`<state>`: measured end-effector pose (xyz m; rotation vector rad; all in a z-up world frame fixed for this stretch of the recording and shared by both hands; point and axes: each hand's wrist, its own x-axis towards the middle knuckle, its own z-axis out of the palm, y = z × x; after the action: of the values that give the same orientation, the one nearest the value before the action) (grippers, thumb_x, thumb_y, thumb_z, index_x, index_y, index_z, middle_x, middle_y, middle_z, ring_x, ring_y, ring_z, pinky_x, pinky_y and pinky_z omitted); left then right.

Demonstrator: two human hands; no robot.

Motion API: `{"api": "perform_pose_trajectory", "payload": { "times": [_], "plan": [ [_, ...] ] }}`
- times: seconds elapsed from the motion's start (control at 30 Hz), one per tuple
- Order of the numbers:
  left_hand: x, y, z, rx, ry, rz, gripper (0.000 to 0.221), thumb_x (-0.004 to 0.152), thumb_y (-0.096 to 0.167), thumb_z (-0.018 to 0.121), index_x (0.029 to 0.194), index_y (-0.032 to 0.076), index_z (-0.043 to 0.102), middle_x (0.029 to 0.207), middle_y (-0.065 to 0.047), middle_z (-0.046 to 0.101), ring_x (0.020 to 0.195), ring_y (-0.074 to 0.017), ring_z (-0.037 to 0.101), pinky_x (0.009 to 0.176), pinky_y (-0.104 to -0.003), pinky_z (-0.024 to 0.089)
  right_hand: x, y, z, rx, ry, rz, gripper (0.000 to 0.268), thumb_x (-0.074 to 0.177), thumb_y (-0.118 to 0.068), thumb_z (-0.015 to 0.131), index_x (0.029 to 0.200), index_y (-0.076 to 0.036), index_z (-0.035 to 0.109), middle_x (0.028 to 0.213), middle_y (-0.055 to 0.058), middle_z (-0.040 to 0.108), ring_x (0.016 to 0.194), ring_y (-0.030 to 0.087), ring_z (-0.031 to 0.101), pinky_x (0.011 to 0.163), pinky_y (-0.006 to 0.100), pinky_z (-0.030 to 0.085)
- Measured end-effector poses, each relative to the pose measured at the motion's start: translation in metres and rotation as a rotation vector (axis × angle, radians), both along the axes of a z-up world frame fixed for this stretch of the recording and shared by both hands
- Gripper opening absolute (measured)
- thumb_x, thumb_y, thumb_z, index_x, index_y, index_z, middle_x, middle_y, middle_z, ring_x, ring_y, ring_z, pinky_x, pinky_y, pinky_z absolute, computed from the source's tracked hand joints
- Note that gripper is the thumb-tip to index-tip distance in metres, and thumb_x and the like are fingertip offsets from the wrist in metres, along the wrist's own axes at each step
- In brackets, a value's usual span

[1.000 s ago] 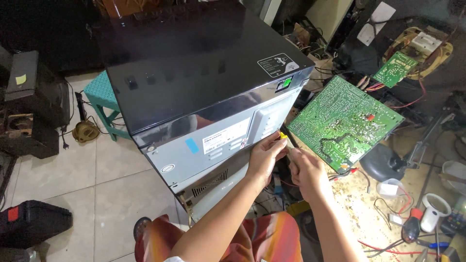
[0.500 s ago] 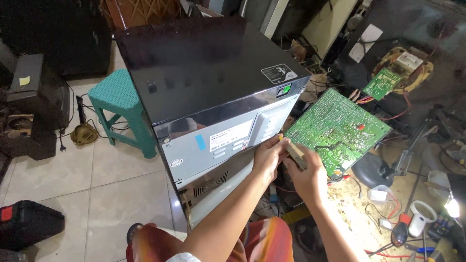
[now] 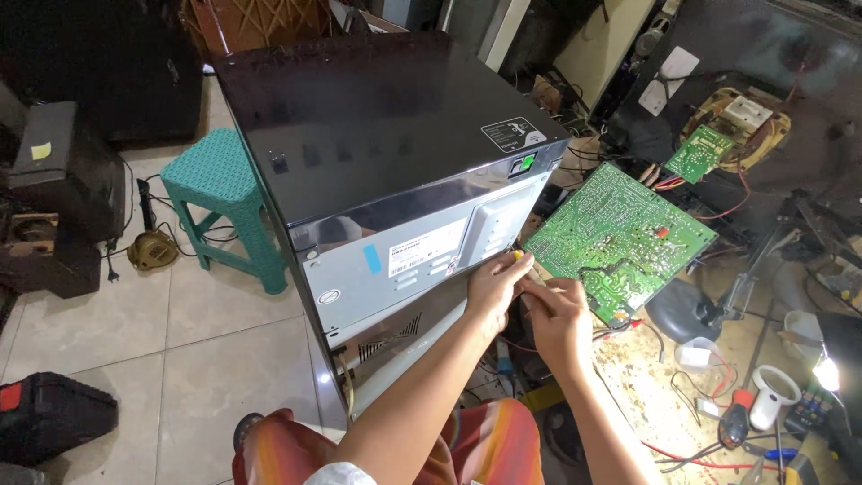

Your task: Performing final adjustments and securing the back panel of an electronic device.

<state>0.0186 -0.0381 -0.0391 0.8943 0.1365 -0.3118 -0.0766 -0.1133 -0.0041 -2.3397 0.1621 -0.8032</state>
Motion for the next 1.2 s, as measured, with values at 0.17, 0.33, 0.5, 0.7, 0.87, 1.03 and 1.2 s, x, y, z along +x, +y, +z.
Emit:
{"api": "perform_pose_trajectory", "payload": {
  "times": [0.17, 0.33, 0.5, 0.7, 0.87, 1.03, 1.2],
  "plan": [
    [-0.013, 0.015, 0.025, -0.188, -0.040, -0.041, 0.048, 0.093, 0.011, 0.077, 0.138, 0.001, 0.062, 0.122, -0.023, 0.071, 0.109, -0.0318, 0.072, 0.091, -0.039, 0.058, -0.005, 0.014, 0.029, 0.980, 0.140, 0.049, 0.033, 0.099, -0.025, 0.066, 0.123, -0.004, 0.060, 0.073, 0.020, 0.066, 0.046, 0.023, 0.060, 0.033, 0.029, 0.037],
    [-0.019, 0.018, 0.033, -0.291, -0.105, -0.083, 0.047, 0.100, 0.006, 0.063, 0.146, 0.002, 0.054, 0.130, -0.020, 0.071, 0.116, -0.0282, 0.071, 0.093, -0.032, 0.053, -0.012, 0.023, 0.061, 0.616, 0.301, -0.014, 0.030, 0.103, -0.030, 0.064, 0.112, -0.004, 0.075, 0.055, 0.016, 0.065, 0.039, 0.023, 0.059, 0.035, 0.033, 0.039],
    [0.006, -0.009, -0.010, -0.123, 0.014, 0.015, 0.068, 0.083, 0.026, 0.093, 0.136, -0.003, 0.061, 0.109, -0.014, 0.072, 0.094, -0.0238, 0.075, 0.094, -0.042, 0.059, -0.003, -0.002, 0.004, -0.321, 0.021, -0.090, 0.038, 0.095, -0.014, 0.065, 0.129, -0.028, 0.076, 0.104, 0.003, 0.065, 0.083, 0.031, 0.072, 0.072, 0.043, 0.061],
    [-0.008, 0.011, 0.017, -0.211, -0.015, -0.010, 0.049, 0.096, 0.005, 0.072, 0.143, -0.003, 0.057, 0.130, -0.029, 0.067, 0.111, -0.0411, 0.071, 0.098, -0.048, 0.058, -0.021, 0.033, 0.060, 0.787, 0.139, -0.057, 0.030, 0.100, -0.029, 0.064, 0.118, -0.006, 0.074, 0.050, 0.020, 0.060, 0.029, 0.024, 0.051, 0.033, 0.033, 0.039],
    [-0.015, 0.020, 0.025, -0.318, -0.021, -0.058, 0.054, 0.097, 0.005, 0.071, 0.146, -0.004, 0.051, 0.134, -0.029, 0.065, 0.118, -0.0408, 0.068, 0.101, -0.048, 0.057, -0.018, 0.037, 0.058, 0.446, 0.188, -0.077, 0.026, 0.096, -0.028, 0.067, 0.108, -0.008, 0.079, 0.076, 0.017, 0.069, 0.063, 0.030, 0.063, 0.059, 0.037, 0.049],
    [-0.005, 0.002, 0.004, -0.130, 0.011, -0.017, 0.066, 0.081, 0.018, 0.092, 0.138, 0.001, 0.062, 0.116, -0.016, 0.073, 0.096, -0.0262, 0.076, 0.092, -0.040, 0.061, -0.009, 0.006, -0.001, -0.169, -0.056, -0.103, 0.033, 0.090, -0.013, 0.072, 0.121, -0.023, 0.079, 0.108, 0.004, 0.069, 0.089, 0.033, 0.074, 0.075, 0.043, 0.062],
    [-0.017, 0.021, 0.034, -0.165, -0.017, -0.054, 0.060, 0.092, 0.008, 0.079, 0.145, -0.001, 0.055, 0.127, -0.024, 0.070, 0.110, -0.0320, 0.073, 0.098, -0.042, 0.058, -0.026, 0.032, 0.064, 0.591, 0.166, -0.088, 0.045, 0.090, -0.036, 0.078, 0.128, -0.012, 0.073, 0.072, 0.010, 0.067, 0.061, 0.023, 0.070, 0.062, 0.041, 0.055]
  ]
}}
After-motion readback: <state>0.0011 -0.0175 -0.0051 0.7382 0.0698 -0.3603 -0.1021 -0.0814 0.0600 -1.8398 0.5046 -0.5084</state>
